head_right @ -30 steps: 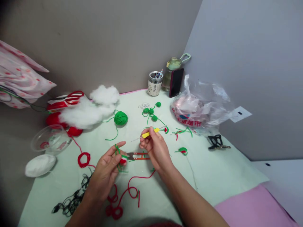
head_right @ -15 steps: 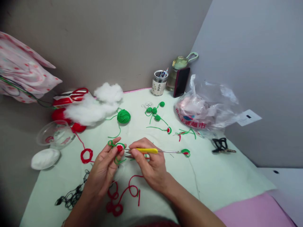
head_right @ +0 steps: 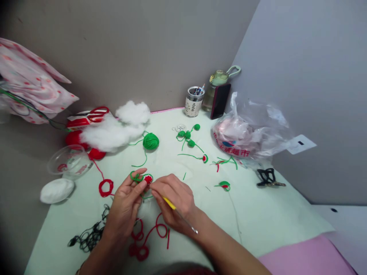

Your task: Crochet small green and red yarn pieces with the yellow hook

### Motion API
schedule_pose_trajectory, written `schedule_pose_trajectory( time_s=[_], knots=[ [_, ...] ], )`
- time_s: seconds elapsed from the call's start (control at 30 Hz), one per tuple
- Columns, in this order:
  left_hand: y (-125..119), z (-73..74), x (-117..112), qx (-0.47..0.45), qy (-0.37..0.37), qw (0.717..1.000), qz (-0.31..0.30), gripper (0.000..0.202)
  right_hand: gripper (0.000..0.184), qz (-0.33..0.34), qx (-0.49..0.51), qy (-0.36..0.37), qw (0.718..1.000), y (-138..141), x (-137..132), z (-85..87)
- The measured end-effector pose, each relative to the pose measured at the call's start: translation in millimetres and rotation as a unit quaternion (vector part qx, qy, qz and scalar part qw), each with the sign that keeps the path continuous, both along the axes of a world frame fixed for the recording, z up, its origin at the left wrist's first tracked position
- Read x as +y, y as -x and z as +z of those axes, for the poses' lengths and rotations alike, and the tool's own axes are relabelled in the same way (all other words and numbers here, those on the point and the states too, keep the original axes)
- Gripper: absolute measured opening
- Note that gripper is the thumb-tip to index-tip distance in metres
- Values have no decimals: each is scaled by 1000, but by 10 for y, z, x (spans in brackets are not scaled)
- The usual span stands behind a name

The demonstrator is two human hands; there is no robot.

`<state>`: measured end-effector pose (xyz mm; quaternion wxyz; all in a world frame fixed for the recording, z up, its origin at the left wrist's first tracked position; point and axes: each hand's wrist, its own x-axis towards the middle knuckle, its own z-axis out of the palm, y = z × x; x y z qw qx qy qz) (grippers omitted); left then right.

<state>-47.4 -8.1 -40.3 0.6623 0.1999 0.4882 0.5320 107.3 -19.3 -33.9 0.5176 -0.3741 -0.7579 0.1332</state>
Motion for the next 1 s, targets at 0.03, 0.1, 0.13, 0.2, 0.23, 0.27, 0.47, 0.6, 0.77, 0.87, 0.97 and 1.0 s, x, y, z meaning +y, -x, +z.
schedule_pose_trajectory(
  time_s=[0.03, 0.1, 0.13, 0.2, 0.23, 0.27, 0.47, 0.6, 0.77, 0.87, 0.97, 1.0],
  knots=[
    [-5, 4, -2, 3, -1, 1000, 0, 48, 34, -1, 4, 2, 1000, 4, -1, -7],
    [-11, 14, -7, 6, -2, 1000, -4, 49, 34, -1, 24, 15, 1000, 10, 1, -26],
    [-11, 17, -10, 8, -4, 1000, -7, 50, 33, -1, 43, 32, 999, 12, 5, -36],
    [-8, 18, -17, 13, -11, 1000, -16, 50, 27, -8, 101, 84, 991, 19, 22, -51],
    [-4, 15, -21, 16, -16, 1000, -21, 49, 23, -14, 134, 114, 984, 24, 32, -57],
    [-1, 11, -26, 18, -21, 999, -26, 48, 19, -19, 165, 144, 975, 30, 44, -60],
    [7, 16, -63, 27, -39, 998, -34, 38, 13, 17, 290, 264, 920, 82, 87, -73],
    [7, 39, -67, 23, -40, 999, -9, 37, 12, 24, 347, 309, 885, 94, 100, -110],
    [20, 34, -48, 27, -34, 999, -9, 40, 12, 39, 366, 325, 871, 106, 100, -137],
    [28, 30, -35, 38, -29, 999, -2, 41, 12, 32, 368, 321, 872, 110, 96, -133],
    [35, 35, -30, 43, -29, 999, -2, 40, 12, 46, 376, 327, 866, 105, 97, -136],
    [37, 36, -31, 44, -31, 999, -5, 40, 12, 55, 383, 337, 858, 102, 100, -139]
  ],
)
